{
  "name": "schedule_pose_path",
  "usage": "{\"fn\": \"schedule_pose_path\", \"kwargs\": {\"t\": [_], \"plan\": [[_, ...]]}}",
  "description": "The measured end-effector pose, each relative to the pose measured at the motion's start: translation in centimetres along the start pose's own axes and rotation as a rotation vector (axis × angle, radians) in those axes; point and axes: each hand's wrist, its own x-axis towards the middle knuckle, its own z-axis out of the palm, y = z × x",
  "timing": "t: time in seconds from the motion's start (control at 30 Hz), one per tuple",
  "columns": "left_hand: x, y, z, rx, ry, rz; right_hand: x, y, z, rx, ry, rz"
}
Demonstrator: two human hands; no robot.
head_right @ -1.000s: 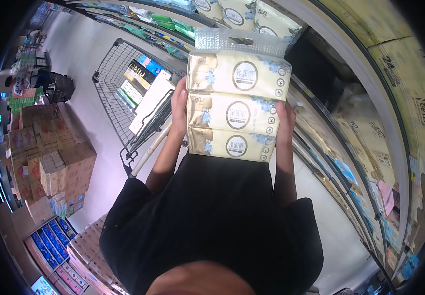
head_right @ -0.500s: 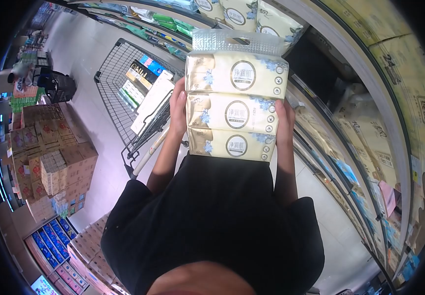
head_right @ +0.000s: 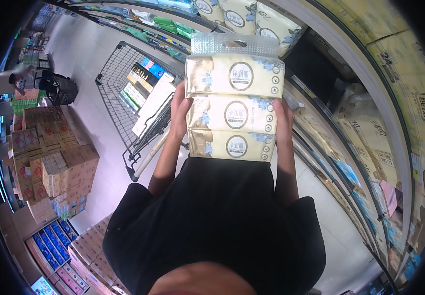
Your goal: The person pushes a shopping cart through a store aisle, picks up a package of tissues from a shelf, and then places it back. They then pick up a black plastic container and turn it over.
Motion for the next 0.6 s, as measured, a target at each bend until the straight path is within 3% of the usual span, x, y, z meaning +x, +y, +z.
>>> {"fn": "schedule_pose_path", "kwargs": {"t": [0.43, 0.5, 0.6], "plan": [[-0.1, -1.0, -0.6, -0.003, 0.067, -0.074, 0.5, 0.0, 0.2, -0.094, 0.005, 0.066], [-0.2, -0.2, -0.3, 0.044, 0.114, -0.089, 1.0, 2.1, -1.0, 0.102, 0.040, 0.151], [-0.5, 0.1, -0.5, -0.026, 0.145, -0.102, 1.0, 0.0, 0.7, 0.355, -0.083, 0.196]]}}
